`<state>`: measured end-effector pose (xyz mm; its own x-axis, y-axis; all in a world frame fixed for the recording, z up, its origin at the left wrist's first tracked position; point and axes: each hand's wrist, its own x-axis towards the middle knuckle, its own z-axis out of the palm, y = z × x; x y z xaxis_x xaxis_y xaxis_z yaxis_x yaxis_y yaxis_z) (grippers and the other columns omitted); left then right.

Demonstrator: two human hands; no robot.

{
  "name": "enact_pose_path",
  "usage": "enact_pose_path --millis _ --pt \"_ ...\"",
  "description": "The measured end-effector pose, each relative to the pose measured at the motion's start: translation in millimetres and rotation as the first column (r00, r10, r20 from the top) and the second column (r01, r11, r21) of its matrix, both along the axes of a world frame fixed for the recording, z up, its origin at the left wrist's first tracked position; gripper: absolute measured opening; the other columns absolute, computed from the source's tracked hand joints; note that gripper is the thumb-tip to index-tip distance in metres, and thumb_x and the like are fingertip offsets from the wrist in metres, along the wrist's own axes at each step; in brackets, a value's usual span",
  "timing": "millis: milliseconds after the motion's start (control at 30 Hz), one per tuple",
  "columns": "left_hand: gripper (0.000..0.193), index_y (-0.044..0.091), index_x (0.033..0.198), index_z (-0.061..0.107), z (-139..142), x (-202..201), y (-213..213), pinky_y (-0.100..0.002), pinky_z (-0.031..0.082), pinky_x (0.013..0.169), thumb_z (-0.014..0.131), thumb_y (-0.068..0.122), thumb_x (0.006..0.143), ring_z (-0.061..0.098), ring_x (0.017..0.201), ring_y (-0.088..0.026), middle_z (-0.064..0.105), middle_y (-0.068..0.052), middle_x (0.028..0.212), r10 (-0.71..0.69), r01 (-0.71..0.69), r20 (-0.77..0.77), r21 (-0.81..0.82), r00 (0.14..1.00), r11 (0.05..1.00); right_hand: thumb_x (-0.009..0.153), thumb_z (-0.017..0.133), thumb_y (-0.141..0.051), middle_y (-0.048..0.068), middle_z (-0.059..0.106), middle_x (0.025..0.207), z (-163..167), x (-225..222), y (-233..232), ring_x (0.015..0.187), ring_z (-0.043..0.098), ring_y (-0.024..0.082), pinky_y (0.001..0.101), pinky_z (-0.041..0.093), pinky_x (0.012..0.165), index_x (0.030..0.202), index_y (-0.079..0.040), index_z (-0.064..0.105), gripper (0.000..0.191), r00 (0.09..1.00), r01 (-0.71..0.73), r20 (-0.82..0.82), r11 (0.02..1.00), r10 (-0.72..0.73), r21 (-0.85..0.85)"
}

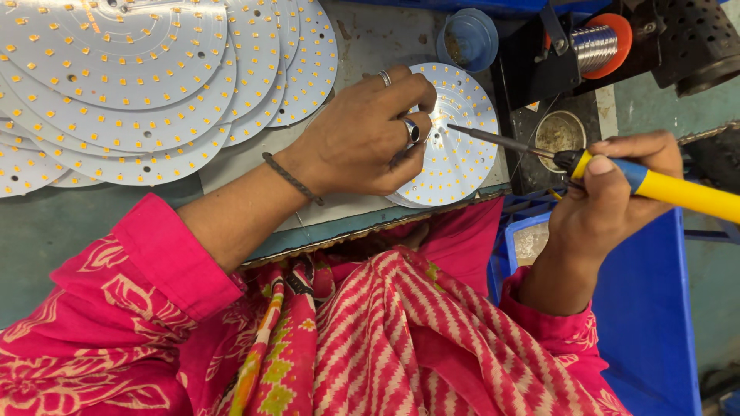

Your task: The person solders wire leads onto the center terminals of round LED light boards using a soldering iron, working through a stack of boards one at a time. They position each disc, solder the wire connections, and set finished boards aside on the workbench.

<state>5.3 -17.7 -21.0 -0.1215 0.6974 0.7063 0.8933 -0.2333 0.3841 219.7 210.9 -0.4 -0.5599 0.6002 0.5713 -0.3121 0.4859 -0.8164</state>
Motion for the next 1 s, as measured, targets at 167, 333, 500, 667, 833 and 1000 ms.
enact_pose_path --millis 167,333,500,667,833,1000 --pt "0.019 0.0 0.095 0.059 -2.7 -0.9 0.6 -0.042 0.053 0.088 0.072 0.009 0.083 0.06 0.104 -0.032 0.054 -0.013 0.112 -0.025 0.025 0.0 0.032 1.0 0.999 0.098 0.066 -0.011 0.007 0.052 0.085 -0.7 -3.4 3.2 0.063 0.038 0.009 0.0217 0.031 0.061 0.097 0.004 0.055 0.019 0.999 -0.053 0.0 0.993 0.053 -0.109" --pt "0.018 0.001 0.093 0.058 -5.2 -1.3 0.8 -0.042 0.053 0.09 0.07 0.007 0.083 0.059 0.104 -0.032 0.054 -0.014 0.11 -0.04 0.04 0.015 0.032 0.999 0.999 0.097 0.066 -0.011 0.006 0.051 0.082 1.3 -5.2 1.8 0.062 0.04 0.008 0.0206 0.031 0.057 0.095 0.004 0.055 0.019 0.997 -0.077 0.011 0.991 0.079 -0.107" --pt "0.019 0.001 0.097 0.059 -4.8 -1.0 0.5 -0.041 0.053 0.09 0.072 0.01 0.086 0.061 0.104 -0.032 0.053 -0.013 0.112 -0.03 0.031 -0.002 0.061 1.0 0.998 0.091 0.066 -0.014 0.007 0.055 0.085 8.1 -7.1 -3.0 0.064 0.044 0.009 0.02 0.034 0.06 0.098 0.002 0.056 0.02 0.996 -0.073 0.045 0.996 0.075 -0.05" --pt "0.014 0.008 0.097 0.065 2.8 -6.8 -4.0 -0.043 0.051 0.071 0.075 0.017 0.096 0.063 0.079 -0.03 0.059 -0.009 0.1 0.071 -0.074 -0.058 -0.056 0.996 0.996 0.092 0.065 -0.017 0.009 0.056 0.088 8.3 -5.4 -5.8 0.07 0.049 0.011 0.0204 0.039 0.066 0.1 0.001 0.055 0.022 0.999 -0.026 -0.031 0.999 0.025 -0.028" --pt "0.013 0.008 0.088 0.063 7.3 -4.2 -6.2 -0.044 0.051 0.065 0.072 0.017 0.088 0.064 0.074 -0.032 0.059 -0.009 0.089 0.014 -0.002 0.11 -0.112 0.994 0.994 0.095 0.064 -0.016 0.013 0.057 0.094 6.0 1.5 -2.5 0.076 0.052 0.017 0.0244 0.043 0.074 0.101 0.003 0.053 0.022 0.997 -0.001 -0.078 0.999 -0.002 -0.047" --pt "0.013 0.004 0.087 0.06 3.2 4.1 -3.1 -0.043 0.053 0.072 0.069 0.013 0.084 0.063 0.083 -0.033 0.057 -0.011 0.094 -0.099 0.107 0.155 -0.048 0.983 0.993 0.096 0.065 -0.016 0.009 0.054 0.09 4.0 3.7 -4.6 0.075 0.046 0.014 0.0227 0.037 0.071 0.1 0.002 0.054 0.022 1.0 0.022 -0.019 1.0 -0.023 -0.017"
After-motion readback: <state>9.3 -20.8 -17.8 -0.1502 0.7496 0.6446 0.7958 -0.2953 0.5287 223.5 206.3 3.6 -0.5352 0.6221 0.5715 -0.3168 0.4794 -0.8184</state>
